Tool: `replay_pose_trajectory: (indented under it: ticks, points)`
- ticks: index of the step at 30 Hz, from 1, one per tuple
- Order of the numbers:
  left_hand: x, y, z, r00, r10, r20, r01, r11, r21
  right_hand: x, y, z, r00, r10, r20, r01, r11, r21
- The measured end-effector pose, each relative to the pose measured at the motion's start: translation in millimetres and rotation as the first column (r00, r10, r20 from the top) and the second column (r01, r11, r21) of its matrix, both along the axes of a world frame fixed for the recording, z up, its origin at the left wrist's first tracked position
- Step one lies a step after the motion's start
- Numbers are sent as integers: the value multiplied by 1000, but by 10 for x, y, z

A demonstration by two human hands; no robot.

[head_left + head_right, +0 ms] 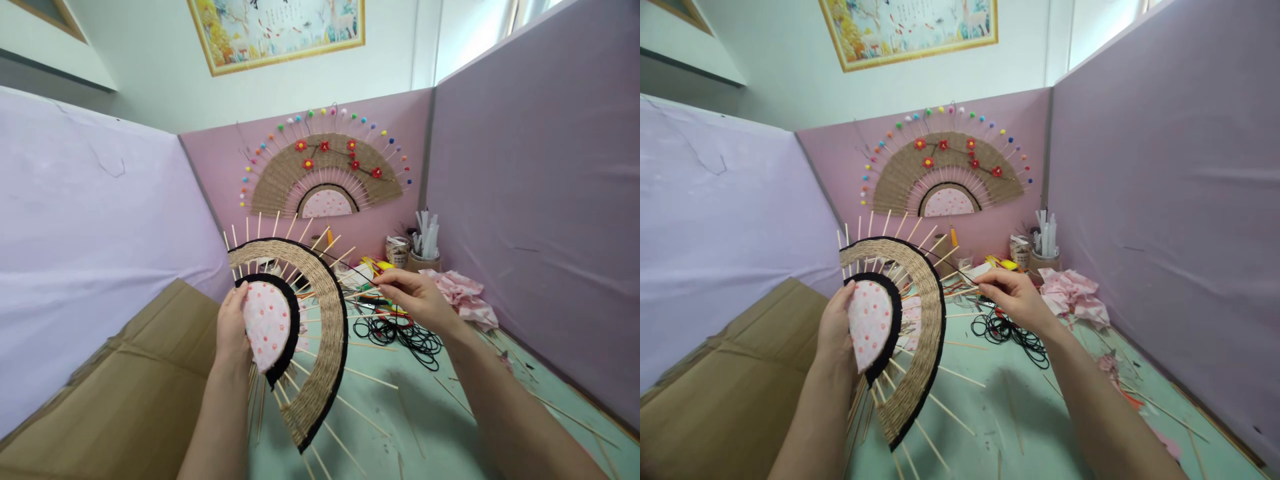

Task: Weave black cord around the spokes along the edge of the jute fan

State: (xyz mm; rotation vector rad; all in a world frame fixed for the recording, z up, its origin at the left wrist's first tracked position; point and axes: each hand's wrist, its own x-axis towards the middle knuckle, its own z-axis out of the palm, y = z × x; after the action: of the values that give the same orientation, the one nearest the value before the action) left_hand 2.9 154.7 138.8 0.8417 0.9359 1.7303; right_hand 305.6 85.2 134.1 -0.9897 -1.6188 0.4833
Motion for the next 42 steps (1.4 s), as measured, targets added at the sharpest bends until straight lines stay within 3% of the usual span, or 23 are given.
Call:
replay_pose_trajectory:
  ticks: [10, 13, 19, 25, 28, 31, 33, 37, 42]
  points:
    - [-13, 108, -172, 999, -45, 23, 45, 999, 18, -287, 21, -105, 982, 191, 1, -191, 980, -60]
    - [-39, 140, -178, 999, -16, 31, 16, 1000, 1, -232, 53, -156, 973, 211, -89, -220, 970, -104]
    - [-48, 149, -179, 999, 14, 41, -14, 1000, 8, -187, 124, -250, 869, 354, -345, -430, 886, -174]
    - [23, 108, -121, 998, 33, 59, -36, 998, 43, -265, 103, -203, 911, 200, -360, -311, 908, -282]
    - [47, 41, -28, 989, -93, 116, 101, 993, -62, -224, 117, -178, 843, 206, -498, -368, 895, -253]
    - [53, -74, 62, 952, -254, 173, 288, 933, -216, -133, 132, -150, 775, 215, -595, -419, 879, -228]
    - [55, -145, 94, 924, -347, 162, 379, 891, -252, -67, 138, -144, 769, 215, -601, -424, 876, -229]
    - [58, -184, 88, 901, -424, 90, 433, 870, -236, 40, 147, -173, 829, 203, -521, -380, 888, -259]
    - [42, -126, 68, 938, -341, 62, 345, 906, -244, 119, 136, -144, 941, 100, -323, -195, 941, -276]
